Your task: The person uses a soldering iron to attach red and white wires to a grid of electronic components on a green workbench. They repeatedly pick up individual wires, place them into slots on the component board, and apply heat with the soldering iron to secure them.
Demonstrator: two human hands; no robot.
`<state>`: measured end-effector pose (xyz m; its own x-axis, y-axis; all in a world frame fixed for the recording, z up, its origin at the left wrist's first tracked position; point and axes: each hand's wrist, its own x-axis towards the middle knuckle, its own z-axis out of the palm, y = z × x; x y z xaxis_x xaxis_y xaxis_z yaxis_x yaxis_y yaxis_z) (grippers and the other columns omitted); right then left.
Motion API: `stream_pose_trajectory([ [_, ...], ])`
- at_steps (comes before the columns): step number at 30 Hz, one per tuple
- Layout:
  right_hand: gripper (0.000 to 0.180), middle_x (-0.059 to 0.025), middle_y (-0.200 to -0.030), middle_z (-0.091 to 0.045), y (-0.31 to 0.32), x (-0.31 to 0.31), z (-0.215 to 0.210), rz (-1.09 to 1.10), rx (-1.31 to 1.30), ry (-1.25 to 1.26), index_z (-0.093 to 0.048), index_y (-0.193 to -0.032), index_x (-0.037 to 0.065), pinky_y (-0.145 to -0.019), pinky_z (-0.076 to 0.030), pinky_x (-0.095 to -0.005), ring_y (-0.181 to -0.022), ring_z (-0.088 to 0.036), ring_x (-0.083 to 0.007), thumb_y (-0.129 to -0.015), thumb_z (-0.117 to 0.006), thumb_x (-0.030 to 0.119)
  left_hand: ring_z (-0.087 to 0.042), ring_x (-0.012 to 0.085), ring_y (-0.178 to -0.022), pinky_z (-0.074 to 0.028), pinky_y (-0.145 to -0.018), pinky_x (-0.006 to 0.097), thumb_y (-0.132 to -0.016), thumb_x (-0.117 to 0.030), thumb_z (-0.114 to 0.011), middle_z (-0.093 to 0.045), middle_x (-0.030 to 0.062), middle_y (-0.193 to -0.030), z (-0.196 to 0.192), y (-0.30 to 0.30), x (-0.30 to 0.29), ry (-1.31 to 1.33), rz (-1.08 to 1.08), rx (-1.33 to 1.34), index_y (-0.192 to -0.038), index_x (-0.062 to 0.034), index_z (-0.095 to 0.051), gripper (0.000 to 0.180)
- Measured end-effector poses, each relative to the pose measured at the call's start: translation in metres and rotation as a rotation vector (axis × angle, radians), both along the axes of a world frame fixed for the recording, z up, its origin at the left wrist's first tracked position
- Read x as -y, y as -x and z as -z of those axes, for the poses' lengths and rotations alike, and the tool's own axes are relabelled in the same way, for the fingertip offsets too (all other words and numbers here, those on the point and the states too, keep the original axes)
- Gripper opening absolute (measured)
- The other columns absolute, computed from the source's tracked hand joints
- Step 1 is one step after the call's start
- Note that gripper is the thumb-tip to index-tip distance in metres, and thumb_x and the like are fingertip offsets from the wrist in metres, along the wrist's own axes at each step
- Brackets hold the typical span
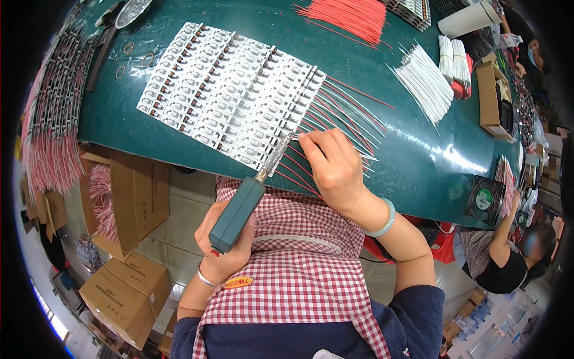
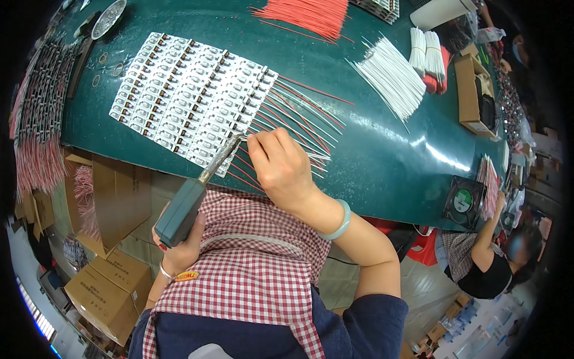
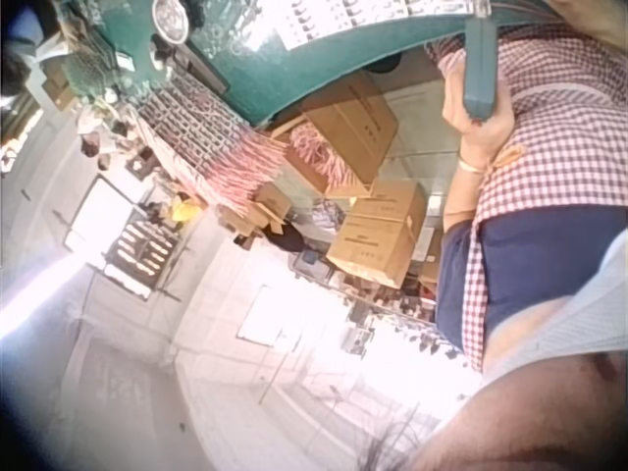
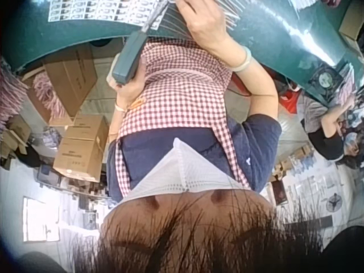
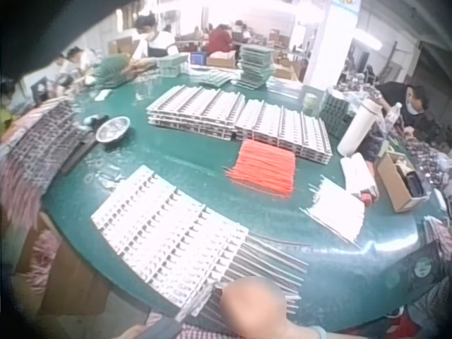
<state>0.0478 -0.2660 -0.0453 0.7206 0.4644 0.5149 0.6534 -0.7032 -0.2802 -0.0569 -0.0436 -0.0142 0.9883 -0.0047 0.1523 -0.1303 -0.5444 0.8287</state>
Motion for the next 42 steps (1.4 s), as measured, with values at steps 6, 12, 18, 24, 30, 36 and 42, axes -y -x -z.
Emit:
stream_pose_trajectory([
  [6,0.029,-0.0114,-0.09,-0.062,0.0,-0.001,-0.002,-0.002,0.008,0.014,-0.066,-0.097,-0.007,-0.061,-0.051,-0.0302,-0.079,-0.058,-0.0228,-0.069,-0.067,0.0,-0.068,0.0261,-0.073,-0.054,-0.064,0.031,-0.074,0.005,-0.074,-0.066,0.0137,-0.086,-0.003,0.0,0.001,0.012,-0.016,-0.015,-0.089,0.0049,-0.067,0.016],
  [12,0.028,-0.0115,-0.089,-0.062,0.0,-0.002,-0.003,0.001,0.007,0.021,-0.066,-0.097,-0.007,-0.06,-0.051,-0.0303,-0.078,-0.058,-0.0227,-0.069,-0.067,0.001,-0.069,0.0291,-0.077,-0.055,-0.067,0.033,-0.075,0.002,-0.075,-0.068,0.0165,-0.091,0.012,0.018,-0.008,0.036,-0.061,-0.006,-0.094,0.0048,-0.069,0.02],
  [18,0.029,-0.011,-0.09,-0.062,0.002,-0.002,0.0,0.014,-0.003,0.006,-0.066,-0.098,-0.006,-0.061,-0.052,-0.0308,-0.078,-0.058,-0.0229,-0.07,-0.066,0.001,-0.071,0.0312,-0.083,-0.057,-0.071,0.034,-0.077,-0.002,-0.077,-0.069,0.0189,-0.098,0.012,0.022,-0.012,0.026,-0.054,-0.023,-0.099,0.0053,-0.07,0.025],
  [24,0.031,-0.0109,-0.092,-0.064,0.009,-0.003,-0.003,-0.003,-0.002,-0.061,-0.066,-0.1,-0.006,-0.062,-0.052,-0.0317,-0.078,-0.06,-0.0238,-0.069,-0.066,-0.001,-0.071,0.0307,-0.083,-0.057,-0.071,0.034,-0.077,-0.001,-0.075,-0.069,0.019,-0.097,0.01,0.024,-0.012,0.008,-0.05,-0.002,-0.099,0.0058,-0.069,0.023],
  [30,0.032,-0.0101,-0.09,-0.066,0.013,-0.008,-0.001,0.002,-0.017,-0.101,-0.068,-0.099,-0.005,-0.06,-0.051,-0.0324,-0.075,-0.06,-0.0241,-0.067,-0.066,-0.005,-0.071,0.0294,-0.08,-0.057,-0.07,0.033,-0.076,0.002,-0.074,-0.069,0.0177,-0.095,0.004,0.02,-0.011,-0.017,-0.013,0.008,-0.096,0.0062,-0.069,0.021],
  [36,0.033,-0.0103,-0.09,-0.065,0.013,-0.008,0.002,0.001,-0.005,-0.089,-0.068,-0.099,-0.005,-0.06,-0.051,-0.032,-0.075,-0.06,-0.0242,-0.066,-0.065,-0.005,-0.069,0.0283,-0.078,-0.056,-0.069,0.033,-0.073,0.003,-0.075,-0.068,0.0158,-0.091,0.0,0.013,-0.006,-0.012,-0.006,0.026,-0.092,0.0049,-0.069,0.019],
  [42,0.032,-0.0103,-0.089,-0.065,0.013,-0.009,0.001,0.012,0.003,-0.082,-0.068,-0.098,-0.005,-0.059,-0.051,-0.0317,-0.075,-0.06,-0.0241,-0.066,-0.065,-0.004,-0.068,0.0275,-0.076,-0.055,-0.067,0.032,-0.073,0.004,-0.075,-0.065,0.0139,-0.086,-0.001,0.013,-0.003,0.005,-0.005,0.014,-0.089,0.0043,-0.068,0.018],
])
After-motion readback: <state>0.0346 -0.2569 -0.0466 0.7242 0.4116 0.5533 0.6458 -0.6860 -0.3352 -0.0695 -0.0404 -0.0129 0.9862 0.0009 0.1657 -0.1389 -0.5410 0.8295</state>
